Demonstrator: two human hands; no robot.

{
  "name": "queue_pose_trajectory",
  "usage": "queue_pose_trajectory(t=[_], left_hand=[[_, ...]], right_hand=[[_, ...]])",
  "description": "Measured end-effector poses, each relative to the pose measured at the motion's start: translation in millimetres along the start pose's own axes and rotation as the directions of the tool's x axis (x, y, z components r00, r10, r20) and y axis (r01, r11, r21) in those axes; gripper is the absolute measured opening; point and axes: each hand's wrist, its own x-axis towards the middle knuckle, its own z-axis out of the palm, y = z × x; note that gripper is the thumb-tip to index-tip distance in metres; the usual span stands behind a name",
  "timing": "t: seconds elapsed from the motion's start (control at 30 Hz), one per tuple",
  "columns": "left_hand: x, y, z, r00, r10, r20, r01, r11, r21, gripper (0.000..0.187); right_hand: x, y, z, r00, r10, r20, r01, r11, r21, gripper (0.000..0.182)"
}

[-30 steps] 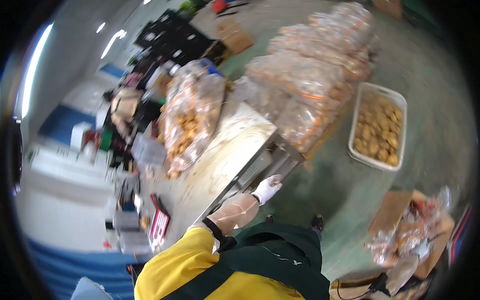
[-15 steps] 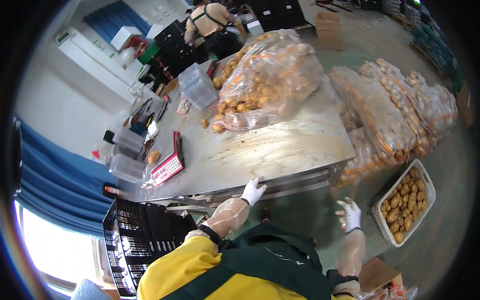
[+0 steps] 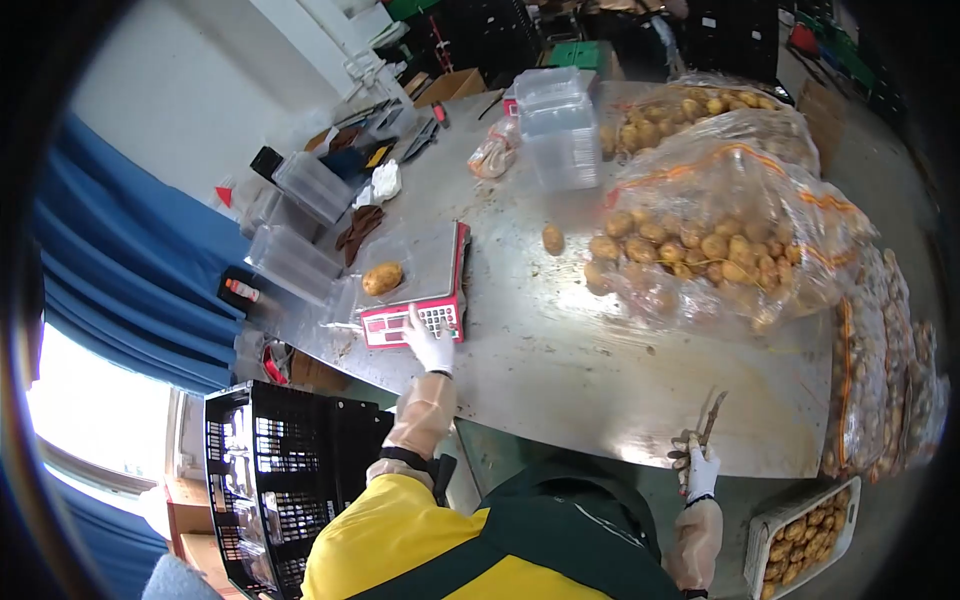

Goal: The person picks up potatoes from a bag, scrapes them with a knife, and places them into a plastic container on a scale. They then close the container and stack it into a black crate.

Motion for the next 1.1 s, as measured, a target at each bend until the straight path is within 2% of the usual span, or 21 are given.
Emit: queue_pose_trajectory(t=[0.07, 0.1, 0.2, 0.27, 0.33, 0.37, 0.53, 0.6, 0.67, 0.7, 0.73, 0.77, 0.8, 0.83, 0.87, 0.9, 0.93, 0.97, 1.03, 1.07, 1.1], left_hand=[[38, -8, -14, 0.998, 0.055, 0.0, -0.055, 0.993, 0.103, 0.076], [53, -15, -14, 0.998, 0.051, 0.037, -0.057, 0.986, 0.157, 0.077], [84, -35, -7, 0.999, 0.039, 0.035, -0.045, 0.983, 0.178, 0.078], [93, -46, 0, 0.989, -0.086, -0.12, 0.1, 0.987, 0.124, 0.079], [98, -72, 15, 0.931, -0.247, -0.268, 0.284, 0.953, 0.107, 0.079], [99, -86, 20, 0.921, -0.285, -0.266, 0.308, 0.95, 0.047, 0.078], [104, -110, 12, 0.911, -0.343, -0.23, 0.356, 0.934, 0.014, 0.073], [109, -101, -8, 0.888, -0.453, -0.077, 0.458, 0.887, 0.063, 0.072], [115, -111, -16, 0.88, -0.473, -0.036, 0.468, 0.852, 0.237, 0.069], [116, -133, -16, 0.897, -0.441, 0.01, 0.425, 0.87, 0.25, 0.065], [119, -170, -9, 0.903, -0.425, 0.058, 0.412, 0.897, 0.161, 0.063], [124, -210, 8, 0.928, -0.359, -0.101, 0.372, 0.911, 0.177, 0.056], [126, -238, 18, 0.905, -0.419, -0.069, 0.424, 0.902, 0.081, 0.054], [131, -224, 8, 0.79, -0.599, 0.133, 0.613, 0.763, -0.203, 0.054], [133, -300, 31, 0.744, -0.603, 0.289, 0.668, 0.686, -0.288, 0.047], [132, -285, 28, 0.769, -0.6, 0.22, 0.626, 0.776, -0.073, 0.04], [139, -298, 28, 0.614, -0.659, 0.434, 0.778, 0.598, -0.194, 0.057], [136, -323, 37, 0.639, -0.592, 0.492, 0.766, 0.55, -0.334, 0.057], [142, -340, 39, 0.535, -0.604, 0.591, 0.843, 0.434, -0.319, 0.057], [140, -352, 40, 0.56, -0.539, 0.629, 0.828, 0.396, -0.397, 0.061], [143, -354, 40, 0.513, -0.624, 0.59, 0.856, 0.427, -0.293, 0.067]], right_hand=[[7, -15, 28, 1.0, -0.02, -0.02, 0.02, 1.0, -0.011, 0.027], [9, -25, 38, 0.999, 0.005, 0.036, -0.003, 0.998, -0.057, 0.026], [25, -35, 60, 0.995, 0.04, 0.096, -0.028, 0.992, -0.126, 0.023], [31, -42, 70, 0.995, 0.025, 0.1, -0.013, 0.992, -0.124, 0.022], [36, -45, 72, 0.993, 0.017, 0.115, -0.003, 0.993, -0.115, 0.023], [39, -47, 71, 0.993, 0.033, 0.116, -0.018, 0.991, -0.13, 0.022], [51, -58, 72, 0.99, 0.057, 0.125, -0.033, 0.982, -0.184, 0.022], [61, -64, 79, 0.987, 0.034, 0.155, -0.001, 0.978, -0.207, 0.024], [67, -68, 89, 0.985, 0.019, 0.171, 0.02, 0.974, -0.225, 0.025], [73, -63, 94, 0.982, -0.054, 0.181, 0.094, 0.971, -0.222, 0.027], [84, -56, 100, 0.974, -0.129, 0.188, 0.17, 0.96, -0.222, 0.029], [94, -57, 104, 0.959, -0.206, 0.194, 0.249, 0.941, -0.228, 0.031], [86, -86, 116, 0.957, -0.24, 0.164, 0.288, 0.85, -0.441, 0.036], [76, -118, 136, 0.952, -0.273, 0.14, 0.299, 0.714, -0.633, 0.042], [81, -125, 150, 0.888, -0.44, 0.135, 0.428, 0.681, -0.594, 0.046], [87, -132, 162, 0.795, -0.595, 0.119, 0.549, 0.621, -0.56, 0.052], [93, -145, 174, 0.744, -0.656, 0.129, 0.602, 0.573, -0.556, 0.056], [98, -158, 186, 0.69, -0.712, 0.133, 0.648, 0.524, -0.553, 0.06], [110, -175, 206, 0.704, -0.697, 0.139, 0.572, 0.439, -0.693, 0.064], [124, -176, 214, 0.672, -0.725, 0.152, 0.566, 0.371, -0.737, 0.072], [130, -180, 223, 0.721, -0.685, 0.104, 0.49, 0.398, -0.775, 0.069]])
